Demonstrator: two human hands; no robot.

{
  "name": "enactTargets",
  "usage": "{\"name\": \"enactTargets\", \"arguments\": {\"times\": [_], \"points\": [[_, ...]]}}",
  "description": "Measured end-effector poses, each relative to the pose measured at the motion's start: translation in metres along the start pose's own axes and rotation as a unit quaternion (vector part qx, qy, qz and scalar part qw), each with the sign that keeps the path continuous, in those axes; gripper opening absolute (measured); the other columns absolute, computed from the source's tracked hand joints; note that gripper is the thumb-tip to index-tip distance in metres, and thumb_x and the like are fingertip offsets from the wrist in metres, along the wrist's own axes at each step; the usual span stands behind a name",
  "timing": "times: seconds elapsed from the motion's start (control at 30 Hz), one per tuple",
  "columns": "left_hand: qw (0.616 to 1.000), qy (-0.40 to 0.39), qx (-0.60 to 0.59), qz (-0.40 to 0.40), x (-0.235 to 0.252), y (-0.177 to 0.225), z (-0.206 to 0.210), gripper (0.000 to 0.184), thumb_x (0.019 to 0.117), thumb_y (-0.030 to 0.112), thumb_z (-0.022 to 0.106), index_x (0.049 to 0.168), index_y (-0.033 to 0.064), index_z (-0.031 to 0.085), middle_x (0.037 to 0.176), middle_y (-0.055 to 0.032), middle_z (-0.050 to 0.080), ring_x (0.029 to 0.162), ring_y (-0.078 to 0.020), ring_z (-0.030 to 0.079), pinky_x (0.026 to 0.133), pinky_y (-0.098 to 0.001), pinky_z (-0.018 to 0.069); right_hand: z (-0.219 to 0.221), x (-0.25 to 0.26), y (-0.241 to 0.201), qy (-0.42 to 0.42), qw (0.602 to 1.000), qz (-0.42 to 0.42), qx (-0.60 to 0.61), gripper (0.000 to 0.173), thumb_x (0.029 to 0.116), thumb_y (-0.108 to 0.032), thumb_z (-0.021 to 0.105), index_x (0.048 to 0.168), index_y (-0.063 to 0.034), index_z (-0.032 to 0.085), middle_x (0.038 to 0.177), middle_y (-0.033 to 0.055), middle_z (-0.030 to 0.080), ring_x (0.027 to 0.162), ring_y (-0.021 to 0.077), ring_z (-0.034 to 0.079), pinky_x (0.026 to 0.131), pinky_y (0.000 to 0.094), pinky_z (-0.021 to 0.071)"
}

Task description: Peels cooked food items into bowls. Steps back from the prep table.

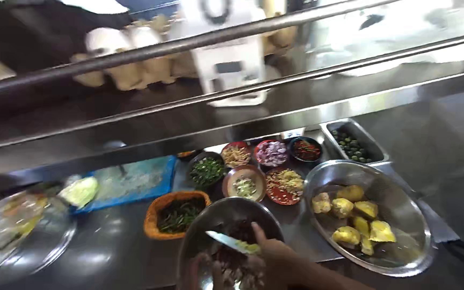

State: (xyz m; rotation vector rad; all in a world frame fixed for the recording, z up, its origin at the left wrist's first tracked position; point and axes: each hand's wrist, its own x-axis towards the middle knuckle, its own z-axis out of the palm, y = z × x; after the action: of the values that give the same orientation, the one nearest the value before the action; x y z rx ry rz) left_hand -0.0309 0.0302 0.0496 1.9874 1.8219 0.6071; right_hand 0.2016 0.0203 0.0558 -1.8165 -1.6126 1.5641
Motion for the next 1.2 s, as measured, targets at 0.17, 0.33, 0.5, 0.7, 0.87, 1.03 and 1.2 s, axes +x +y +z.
{"name": "enactTargets", "arguments": {"times": [0.17, 0.33, 0.5, 0.7, 0.87, 1.03, 1.2], "points": [[0.996, 0.045, -0.054, -0.054, -0.021, -0.004, 0.007, 0.050, 0.0928, 0.029, 0.070, 0.130, -0.0039, 0.062, 0.123, -0.0272, 0.064, 0.107, -0.0390, 0.066, 0.088, -0.0534, 0.0563, -0.002, 0.006, 0.005, -0.013, 1.000, -0.014, -0.020, 0.079, 0.1029, -0.042, 0.057, 0.164, -0.0149, 0.014, 0.103, 0.0221, 0.070, 0.091, 0.0372, 0.071, 0.086, 0.0580, 0.0564], [0.981, -0.028, -0.185, -0.059, -0.014, -0.009, -0.006, 0.034, 0.1017, 0.021, 0.059, 0.125, -0.0040, 0.063, 0.103, -0.0158, 0.072, 0.091, -0.0216, 0.072, 0.083, -0.0415, 0.0604, 0.008, 0.019, 0.010, -0.023, 0.997, -0.001, 0.071, 0.067, 0.1091, -0.042, 0.041, 0.164, -0.0122, 0.015, 0.104, 0.0194, 0.069, 0.076, 0.0292, 0.070, 0.073, 0.0491, 0.0597], [0.994, -0.018, -0.090, -0.065, -0.006, 0.006, 0.023, 0.098, 0.0828, 0.059, 0.075, 0.152, 0.0006, 0.039, 0.125, -0.0220, 0.063, 0.112, -0.0356, 0.064, 0.095, -0.0563, 0.0535, 0.021, 0.017, -0.002, -0.002, 1.000, 0.011, -0.005, 0.090, 0.1041, -0.050, 0.051, 0.165, -0.0132, -0.004, 0.099, 0.0203, 0.071, 0.087, 0.0343, 0.073, 0.085, 0.0550, 0.0585], [0.997, 0.059, 0.048, 0.024, 0.003, 0.008, 0.059, 0.118, 0.0674, 0.083, 0.067, 0.154, 0.0077, 0.041, 0.154, -0.0293, 0.040, 0.144, -0.0519, 0.035, 0.111, -0.0735, 0.0282, 0.017, -0.004, -0.018, -0.004, 0.993, -0.036, -0.109, 0.113, 0.0900, -0.028, 0.073, 0.164, -0.0122, -0.011, 0.092, 0.0176, 0.070, 0.083, 0.0343, 0.072, 0.080, 0.0536, 0.0583], [0.995, 0.080, 0.060, 0.029, 0.017, -0.005, 0.070, 0.107, 0.0740, 0.076, 0.066, 0.153, 0.0072, 0.044, 0.152, -0.0238, 0.046, 0.143, -0.0460, 0.040, 0.111, -0.0742, 0.0279, 0.013, -0.020, -0.012, -0.020, 0.987, -0.030, -0.156, 0.104, 0.0940, -0.026, 0.070, 0.165, -0.0176, -0.006, 0.094, 0.0196, 0.071, 0.088, 0.0403, 0.072, 0.082, 0.0594, 0.0571], [0.997, 0.063, 0.047, 0.003, 0.027, -0.027, 0.040, 0.055, 0.0807, 0.044, 0.079, 0.113, 0.0003, 0.068, 0.127, -0.0244, 0.064, 0.129, -0.0451, 0.054, 0.106, -0.0630, 0.0430, -0.015, -0.052, -0.003, 0.017, 0.974, -0.023, -0.224, 0.070, 0.1001, -0.025, 0.062, 0.161, -0.0150, 0.028, 0.101, 0.0233, 0.071, 0.093, 0.0434, 0.071, 0.084, 0.0610, 0.0556], [0.988, -0.049, 0.032, 0.141, 0.019, -0.011, -0.009, 0.018, 0.0937, 0.027, 0.068, 0.094, 0.0150, 0.082, 0.127, -0.0059, 0.071, 0.138, -0.0398, 0.049, 0.117, -0.0682, 0.0257, -0.039, -0.088, -0.017, 0.162, 0.948, -0.118, -0.246, 0.049, 0.0984, -0.024, 0.065, 0.142, -0.0054, 0.054, 0.092, 0.0202, 0.072, 0.076, 0.0406, 0.072, 0.069, 0.0588, 0.0582]]}}
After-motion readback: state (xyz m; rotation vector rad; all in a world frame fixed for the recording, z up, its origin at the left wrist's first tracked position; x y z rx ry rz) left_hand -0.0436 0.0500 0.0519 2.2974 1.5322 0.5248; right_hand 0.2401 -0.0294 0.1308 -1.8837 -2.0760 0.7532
